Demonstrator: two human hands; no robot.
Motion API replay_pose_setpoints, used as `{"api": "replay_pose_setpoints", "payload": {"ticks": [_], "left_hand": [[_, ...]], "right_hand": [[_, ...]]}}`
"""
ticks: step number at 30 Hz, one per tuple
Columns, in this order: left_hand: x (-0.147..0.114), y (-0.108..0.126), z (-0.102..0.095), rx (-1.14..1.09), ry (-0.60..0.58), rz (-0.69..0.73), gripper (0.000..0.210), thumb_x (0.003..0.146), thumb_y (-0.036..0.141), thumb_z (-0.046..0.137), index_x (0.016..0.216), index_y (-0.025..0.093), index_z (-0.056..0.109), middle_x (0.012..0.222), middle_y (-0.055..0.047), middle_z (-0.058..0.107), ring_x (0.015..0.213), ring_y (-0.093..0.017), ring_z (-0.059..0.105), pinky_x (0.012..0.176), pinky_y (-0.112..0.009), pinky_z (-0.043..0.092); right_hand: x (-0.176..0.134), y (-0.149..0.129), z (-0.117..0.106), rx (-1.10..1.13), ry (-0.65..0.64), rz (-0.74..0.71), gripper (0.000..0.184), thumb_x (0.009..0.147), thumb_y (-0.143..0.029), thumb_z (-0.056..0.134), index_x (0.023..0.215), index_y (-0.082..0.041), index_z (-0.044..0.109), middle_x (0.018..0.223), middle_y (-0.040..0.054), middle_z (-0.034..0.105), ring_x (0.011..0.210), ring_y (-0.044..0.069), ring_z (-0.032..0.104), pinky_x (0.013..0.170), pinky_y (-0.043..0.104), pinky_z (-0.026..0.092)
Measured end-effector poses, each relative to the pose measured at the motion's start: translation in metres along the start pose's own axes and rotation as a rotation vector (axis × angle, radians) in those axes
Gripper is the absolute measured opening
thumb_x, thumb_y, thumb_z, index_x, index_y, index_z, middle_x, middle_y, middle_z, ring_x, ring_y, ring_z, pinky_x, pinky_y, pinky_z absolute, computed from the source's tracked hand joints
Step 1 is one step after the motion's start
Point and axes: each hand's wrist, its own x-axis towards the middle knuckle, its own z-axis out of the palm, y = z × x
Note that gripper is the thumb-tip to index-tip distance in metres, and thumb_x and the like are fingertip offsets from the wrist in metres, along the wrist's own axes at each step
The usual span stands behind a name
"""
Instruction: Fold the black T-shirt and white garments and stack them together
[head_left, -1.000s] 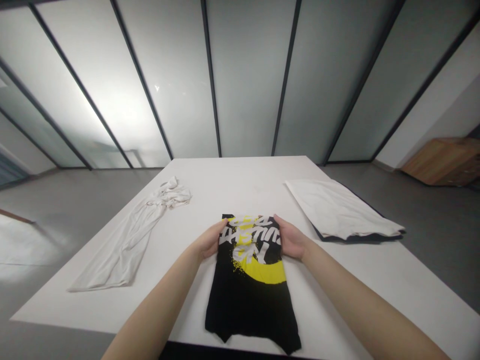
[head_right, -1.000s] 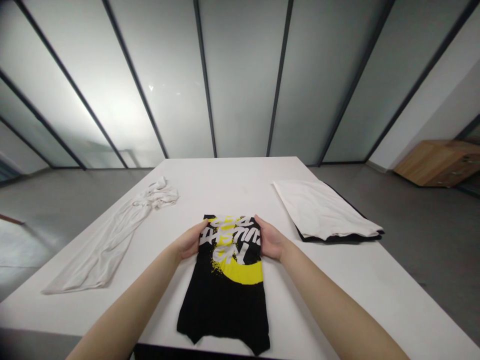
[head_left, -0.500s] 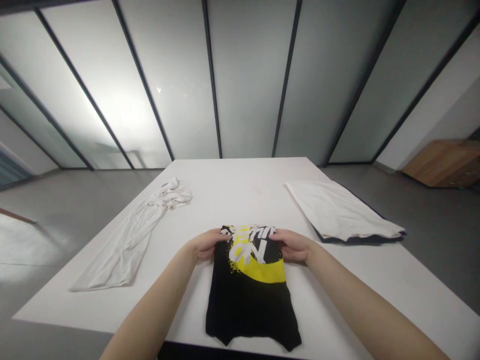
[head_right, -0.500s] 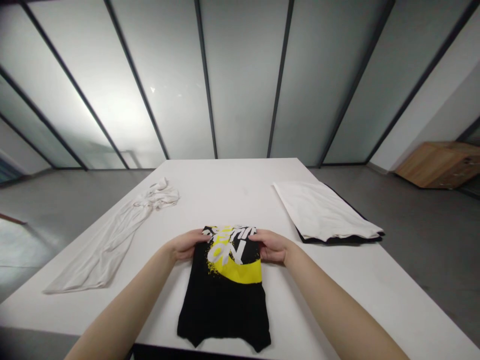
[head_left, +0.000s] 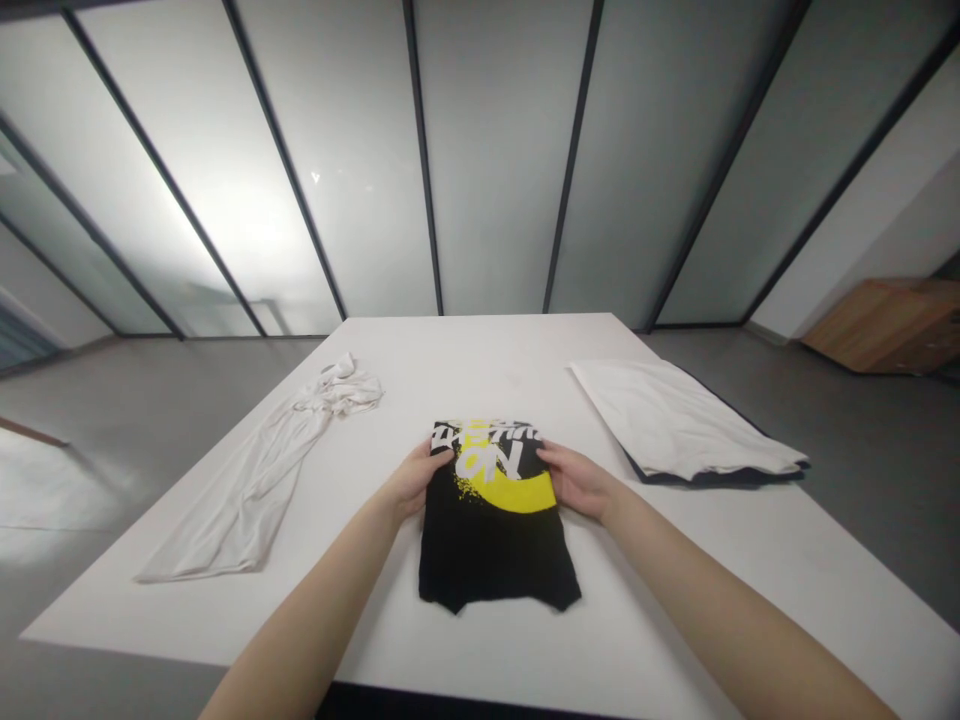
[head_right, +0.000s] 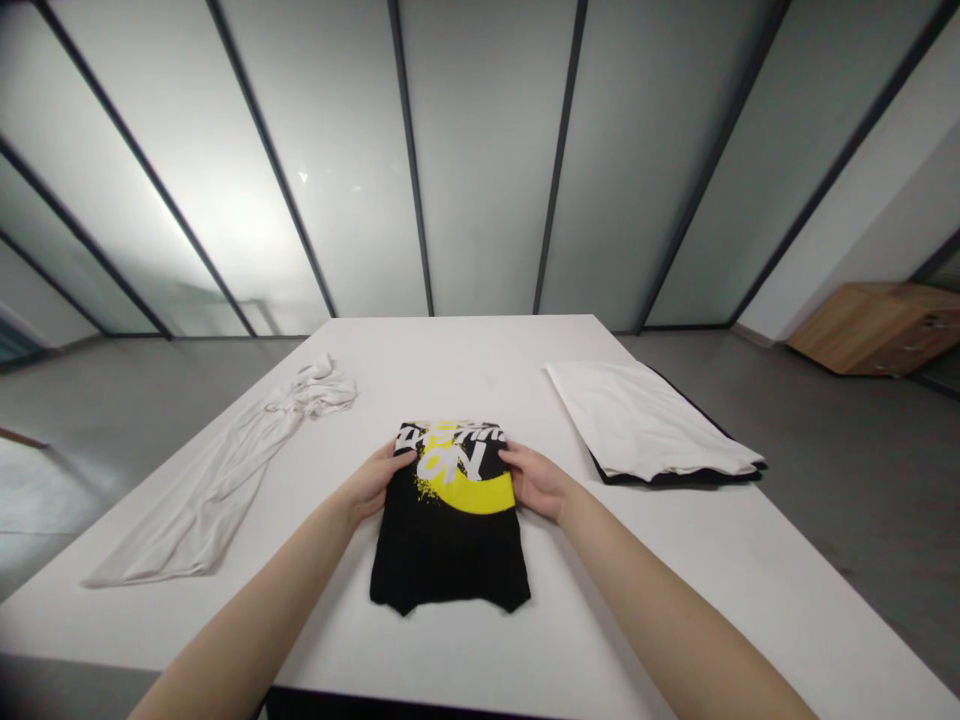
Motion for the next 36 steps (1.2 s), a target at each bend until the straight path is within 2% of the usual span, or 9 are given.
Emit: {"api": "replay_pose_setpoints", "payload": {"ticks": [4,7,12,19,23,27,29,32,36], "left_hand": [[0.0,0.003,-0.001,-0.032,0.007,-0.113,0.042,0.087,0.018,0.082,0.126,0.011,0.07,0.132,-0.021,0.074,0.118,-0.032,0.075,0.108,-0.043,0.059],[-0.004,0.005,-0.002,0.0,-0.052,-0.203,0.043,0.083,0.012,0.083,0.125,0.009,0.071,0.133,-0.023,0.073,0.118,-0.033,0.075,0.107,-0.042,0.059],[-0.002,0.003,0.007,-0.105,0.092,-0.113,0.045,0.089,0.01,0.073,0.133,0.013,0.066,0.131,-0.019,0.075,0.115,-0.03,0.076,0.105,-0.041,0.061],[-0.001,-0.006,0.015,-0.187,0.089,-0.129,0.071,0.084,-0.003,0.066,0.15,0.02,0.053,0.131,-0.015,0.075,0.109,-0.028,0.078,0.103,-0.042,0.063],[0.007,-0.008,0.013,-0.185,0.288,-0.015,0.074,0.088,-0.001,0.065,0.154,0.026,0.047,0.134,-0.012,0.073,0.108,-0.023,0.078,0.1,-0.035,0.063],[0.013,-0.007,0.011,-0.167,0.565,0.133,0.1,0.093,0.004,0.062,0.166,0.046,0.008,0.158,-0.006,0.057,0.121,-0.018,0.072,0.099,-0.031,0.062],[0.011,-0.008,0.012,-0.116,0.513,0.158,0.098,0.095,0.008,0.063,0.167,0.047,0.008,0.157,-0.006,0.057,0.121,-0.018,0.072,0.098,-0.031,0.062],[-0.001,-0.009,0.018,-0.017,0.276,0.051,0.076,0.094,0.017,0.068,0.161,0.035,0.037,0.137,-0.01,0.071,0.103,-0.02,0.077,0.09,-0.034,0.065],[-0.026,-0.01,0.032,0.134,-0.115,-0.182,0.075,0.091,0.036,0.08,0.157,0.023,0.047,0.126,-0.019,0.075,0.088,-0.024,0.079,0.079,-0.037,0.065]], "right_hand": [[0.0,-0.005,0.0,-0.002,-0.025,0.123,0.036,0.102,-0.029,0.066,0.134,-0.012,0.066,0.128,0.0147,0.077,0.116,0.022,0.076,0.105,0.034,0.059],[-0.004,-0.003,-0.002,-0.099,-0.038,0.196,0.037,0.095,-0.018,0.072,0.131,-0.01,0.067,0.127,0.016,0.077,0.114,0.023,0.076,0.103,0.033,0.06],[-0.002,0.002,0.004,-0.007,0.036,0.158,0.034,0.093,-0.017,0.066,0.127,-0.008,0.069,0.124,0.0164,0.079,0.113,0.024,0.077,0.109,0.035,0.057],[-0.003,0.001,0.003,0.004,0.019,0.204,0.045,0.087,-0.011,0.069,0.132,-0.012,0.065,0.12,0.0135,0.08,0.111,0.024,0.078,0.109,0.037,0.057],[-0.002,-0.003,0.003,0.117,0.072,0.117,0.038,0.099,-0.032,0.059,0.13,-0.011,0.066,0.12,0.0148,0.08,0.114,0.026,0.077,0.109,0.041,0.056],[-0.001,0.001,0.006,0.104,-0.019,0.259,0.048,0.106,-0.048,0.051,0.136,-0.012,0.061,0.127,0.0177,0.076,0.113,0.03,0.077,0.103,0.05,0.06],[0.001,0.006,0.005,0.072,0.012,0.298,0.04,0.105,-0.036,0.058,0.134,-0.01,0.061,0.123,0.0188,0.077,0.11,0.028,0.077,0.102,0.047,0.06],[0.007,0.008,0.0,0.113,0.116,0.085,0.03,0.101,-0.024,0.062,0.13,-0.016,0.064,0.117,0.013,0.079,0.107,0.023,0.077,0.105,0.041,0.06],[0.008,-0.005,-0.008,0.153,0.175,-0.119,0.031,0.102,-0.046,0.061,0.122,-0.024,0.071,0.105,0.0047,0.082,0.104,0.024,0.077,0.102,0.038,0.061]]}}
